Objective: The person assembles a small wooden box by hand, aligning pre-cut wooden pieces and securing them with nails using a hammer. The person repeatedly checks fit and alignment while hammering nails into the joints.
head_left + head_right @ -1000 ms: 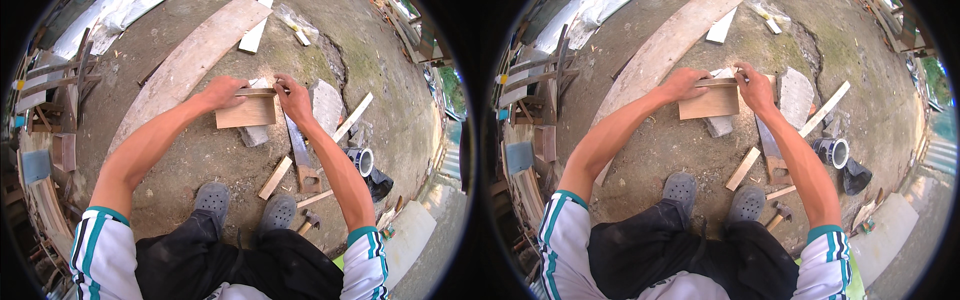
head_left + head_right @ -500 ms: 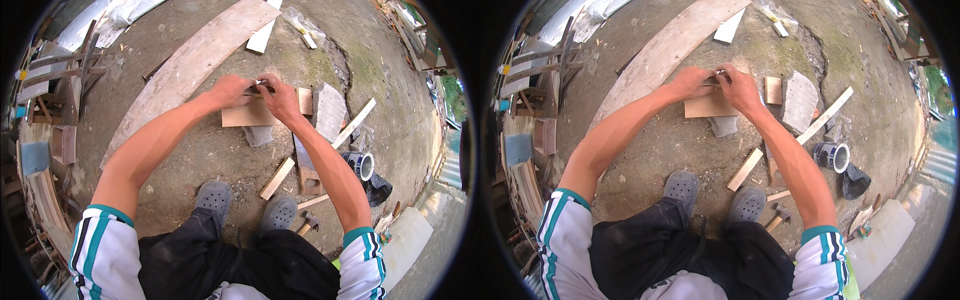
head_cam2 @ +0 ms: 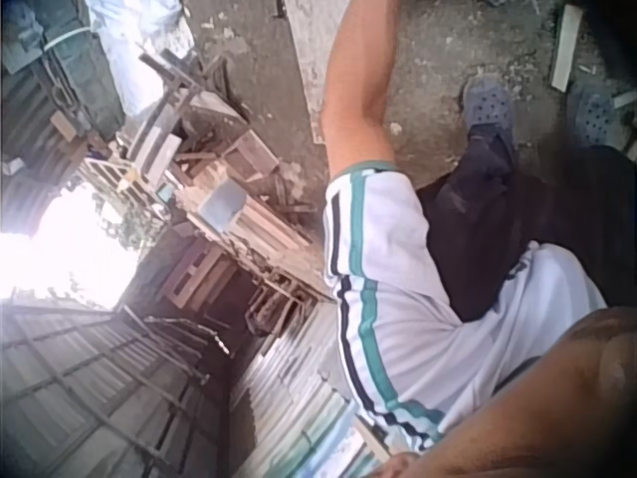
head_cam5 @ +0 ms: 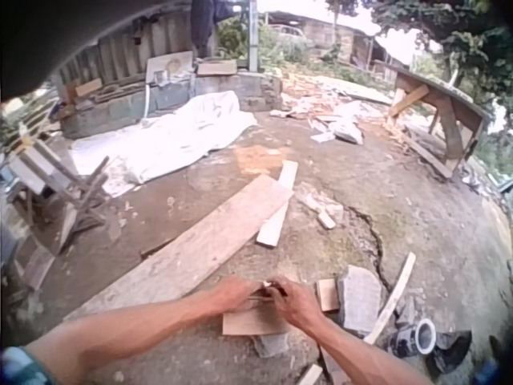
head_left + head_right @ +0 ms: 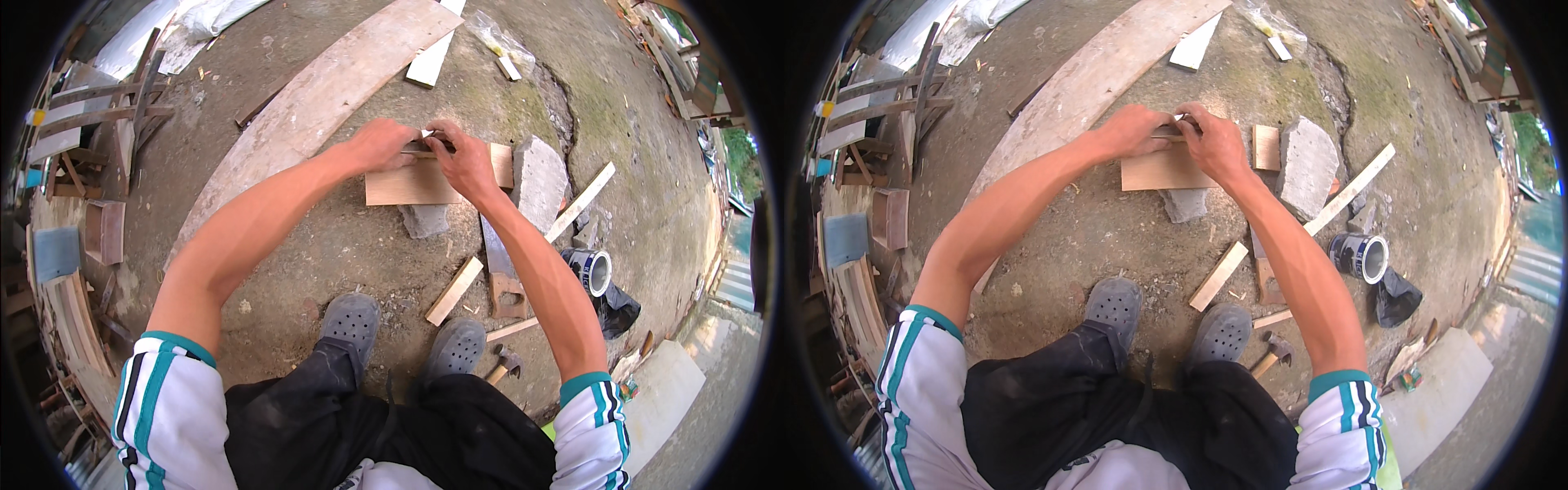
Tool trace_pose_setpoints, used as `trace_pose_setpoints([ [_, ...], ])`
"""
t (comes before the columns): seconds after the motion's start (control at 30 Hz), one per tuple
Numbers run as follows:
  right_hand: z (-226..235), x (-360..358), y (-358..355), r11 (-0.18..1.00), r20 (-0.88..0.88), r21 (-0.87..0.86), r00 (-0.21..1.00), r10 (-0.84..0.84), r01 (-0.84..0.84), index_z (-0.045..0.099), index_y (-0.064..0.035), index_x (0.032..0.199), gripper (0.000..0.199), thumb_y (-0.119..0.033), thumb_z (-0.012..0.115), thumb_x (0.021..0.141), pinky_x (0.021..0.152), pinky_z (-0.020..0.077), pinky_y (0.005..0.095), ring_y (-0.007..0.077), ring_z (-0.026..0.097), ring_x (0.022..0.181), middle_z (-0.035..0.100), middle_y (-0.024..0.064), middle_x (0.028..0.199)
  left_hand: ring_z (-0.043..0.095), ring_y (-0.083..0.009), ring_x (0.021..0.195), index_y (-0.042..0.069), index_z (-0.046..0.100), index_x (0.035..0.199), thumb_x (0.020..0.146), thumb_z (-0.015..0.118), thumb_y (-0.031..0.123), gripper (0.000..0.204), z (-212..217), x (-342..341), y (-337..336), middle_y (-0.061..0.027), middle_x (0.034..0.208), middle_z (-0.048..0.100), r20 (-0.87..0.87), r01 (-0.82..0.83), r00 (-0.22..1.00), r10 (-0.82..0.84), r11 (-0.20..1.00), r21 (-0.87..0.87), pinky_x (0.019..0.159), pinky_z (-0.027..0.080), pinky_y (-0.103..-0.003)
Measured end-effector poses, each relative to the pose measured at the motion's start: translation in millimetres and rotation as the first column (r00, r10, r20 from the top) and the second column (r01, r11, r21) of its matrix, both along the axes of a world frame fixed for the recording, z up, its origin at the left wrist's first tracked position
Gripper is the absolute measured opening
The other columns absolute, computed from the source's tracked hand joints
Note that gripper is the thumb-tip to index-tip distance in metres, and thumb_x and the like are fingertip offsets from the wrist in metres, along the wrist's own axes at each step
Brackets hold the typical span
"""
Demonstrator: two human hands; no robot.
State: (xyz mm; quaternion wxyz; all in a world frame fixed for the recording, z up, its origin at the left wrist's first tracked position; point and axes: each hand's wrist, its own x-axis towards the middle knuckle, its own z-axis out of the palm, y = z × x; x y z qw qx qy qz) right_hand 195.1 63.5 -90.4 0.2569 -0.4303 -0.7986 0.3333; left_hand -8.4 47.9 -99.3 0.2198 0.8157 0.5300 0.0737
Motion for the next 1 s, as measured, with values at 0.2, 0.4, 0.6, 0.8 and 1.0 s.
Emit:
trace_pose_setpoints([
  [0.2,0,0,-2,0.999,0.001,0.040,1.000,0.001,-0.001,0.065,-0.0086,0.117,0.023,-0.014,0.066,0.095,0.078,0.0560,0.0405,0.0350,0.073,0.091,0.074,0.0176,0.098,0.069,-0.0366,0.099,0.007,0.071,0.116,0.077,0.071,0.017,0.040,12,-13,4,-0.0196,0.104,0.072,0.032,0.016,0.999,-0.011,0.988,-0.156,0.087,0.055,-0.045],
  [0.4,-9,2,0,0.994,-0.006,0.108,1.000,0.005,-0.004,0.067,-0.0127,0.115,0.021,-0.020,0.065,0.095,0.072,0.0555,0.0444,0.0388,0.070,0.085,0.073,0.0176,0.092,0.070,-0.0316,0.101,0.006,0.068,0.122,0.079,0.070,0.019,0.045,13,-7,-2,-0.0166,0.109,0.073,0.197,-0.035,0.978,0.066,0.987,-0.155,0.092,0.055,-0.040],
  [0.6,-9,2,-2,0.992,-0.103,0.124,0.994,0.027,-0.014,0.069,-0.0144,0.116,0.023,-0.019,0.067,0.094,0.072,0.0560,0.0415,0.0368,0.071,0.085,0.073,0.0165,0.094,0.070,-0.0198,0.107,0.001,0.064,0.118,0.091,0.064,0.012,0.029,2,10,-13,-0.0115,0.108,0.074,0.580,-0.197,0.759,0.296,0.953,-0.228,0.094,0.054,-0.033],
  [0.8,-9,1,-1,0.999,-0.080,0.055,0.997,0.003,0.001,0.069,-0.0153,0.118,0.023,-0.018,0.067,0.095,0.074,0.0566,0.0391,0.0337,0.072,0.088,0.074,0.0147,0.096,0.066,-0.0098,0.087,0.001,0.065,0.110,0.094,0.060,0.008,0.019,2,7,-12,-0.0048,0.093,0.073,0.580,-0.222,0.726,0.370,0.924,-0.312,0.078,0.051,-0.026],
  [1.0,-10,2,0,0.999,-0.102,-0.042,0.995,-0.019,0.014,0.068,-0.0151,0.120,0.025,-0.016,0.066,0.095,0.079,0.0575,0.0368,0.0293,0.074,0.092,0.076,0.0123,0.099,0.058,-0.0055,0.071,0.000,0.066,0.105,0.095,0.056,0.008,0.016,4,6,-9,-0.0017,0.083,0.071,0.575,-0.210,0.745,0.337,0.938,-0.277,0.066,0.045,-0.023],
])
